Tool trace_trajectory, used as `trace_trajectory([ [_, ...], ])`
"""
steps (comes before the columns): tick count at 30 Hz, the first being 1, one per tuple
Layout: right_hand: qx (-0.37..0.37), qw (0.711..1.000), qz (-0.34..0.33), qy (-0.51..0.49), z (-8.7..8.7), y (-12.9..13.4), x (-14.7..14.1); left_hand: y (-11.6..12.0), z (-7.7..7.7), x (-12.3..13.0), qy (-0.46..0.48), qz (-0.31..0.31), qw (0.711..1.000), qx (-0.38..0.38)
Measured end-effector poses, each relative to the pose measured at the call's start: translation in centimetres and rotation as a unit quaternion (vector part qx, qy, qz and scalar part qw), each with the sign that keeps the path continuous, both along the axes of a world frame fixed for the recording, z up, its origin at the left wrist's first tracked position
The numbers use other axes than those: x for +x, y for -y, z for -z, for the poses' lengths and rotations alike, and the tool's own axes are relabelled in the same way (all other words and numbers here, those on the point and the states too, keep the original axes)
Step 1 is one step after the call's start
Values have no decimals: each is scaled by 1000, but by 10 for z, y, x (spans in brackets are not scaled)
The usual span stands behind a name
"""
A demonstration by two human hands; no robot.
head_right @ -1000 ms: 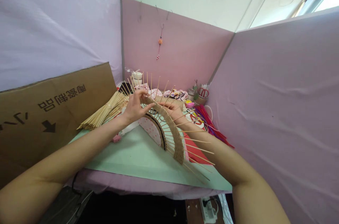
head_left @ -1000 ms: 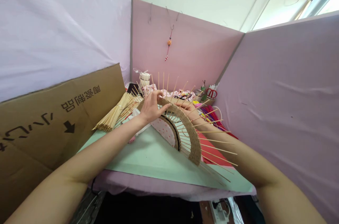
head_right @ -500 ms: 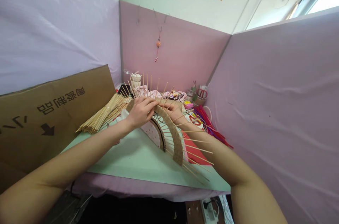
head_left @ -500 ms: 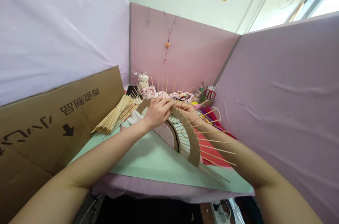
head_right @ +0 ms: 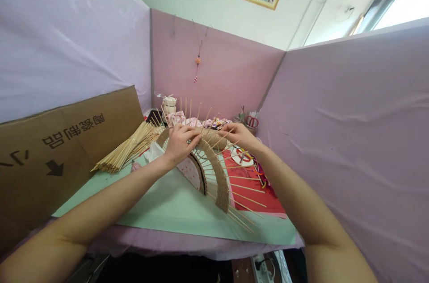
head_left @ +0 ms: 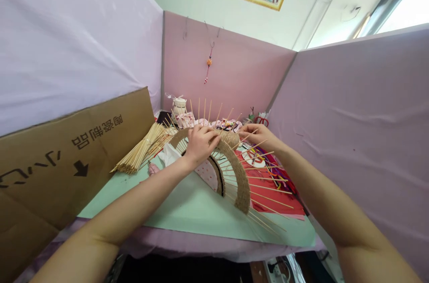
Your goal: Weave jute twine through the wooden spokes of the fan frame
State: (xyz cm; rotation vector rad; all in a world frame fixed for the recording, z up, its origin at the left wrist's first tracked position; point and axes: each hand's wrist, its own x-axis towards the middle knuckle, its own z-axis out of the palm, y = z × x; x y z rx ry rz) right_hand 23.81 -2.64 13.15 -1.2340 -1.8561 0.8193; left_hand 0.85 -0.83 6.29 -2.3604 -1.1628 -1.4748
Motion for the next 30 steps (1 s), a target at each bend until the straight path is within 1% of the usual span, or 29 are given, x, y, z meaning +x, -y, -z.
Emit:
trace_trajectory([
  [2, -20, 999, 22, -20, -15, 1, 7, -2, 1, 2, 5, -2, 1000, 0],
  [4, -21, 997, 36, -59, -31, 0, 9, -4, 1, 4, 6, -5, 1000, 1],
  [6, -7, 995, 41, -86, -45, 0, 7, -4, 2, 4, 7, -7, 1000, 3],
  [9, 37, 995, 51, -81, -62, 1, -8, -4, 1, 5, 5, -7, 1000, 7],
  [12, 96, 992, 59, -48, -72, 8, -27, -4, 1, 6, 1, -10, 1000, 8],
  [14, 128, 990, 51, -21, -75, 15, -34, -3, 0, 5, 1, -12, 1000, 5],
  [17, 148, 988, 49, 2, -72, 23, -27, -2, 0, 5, 4, -12, 1000, 0],
  [20, 124, 989, 81, -14, -58, 21, -4, -2, 1, 4, 5, -8, 1000, -1],
  [22, 85, 990, 99, -46, -40, 15, 14, -3, 1, 3, 6, -10, 1000, 2],
  [24, 30, 991, 108, -71, -15, 9, 26, -3, 2, 3, 6, -11, 1000, 7],
  [26, -44, 991, 108, -60, 13, 6, 30, -2, 2, 2, 3, -10, 1000, 6],
  [28, -113, 989, 92, -26, 41, 6, 24, 0, 2, 1, -8, -7, 1000, 1],
  [30, -149, 987, 54, -8, 63, 8, 14, 1, 3, 0, -21, -2, 1000, -4],
])
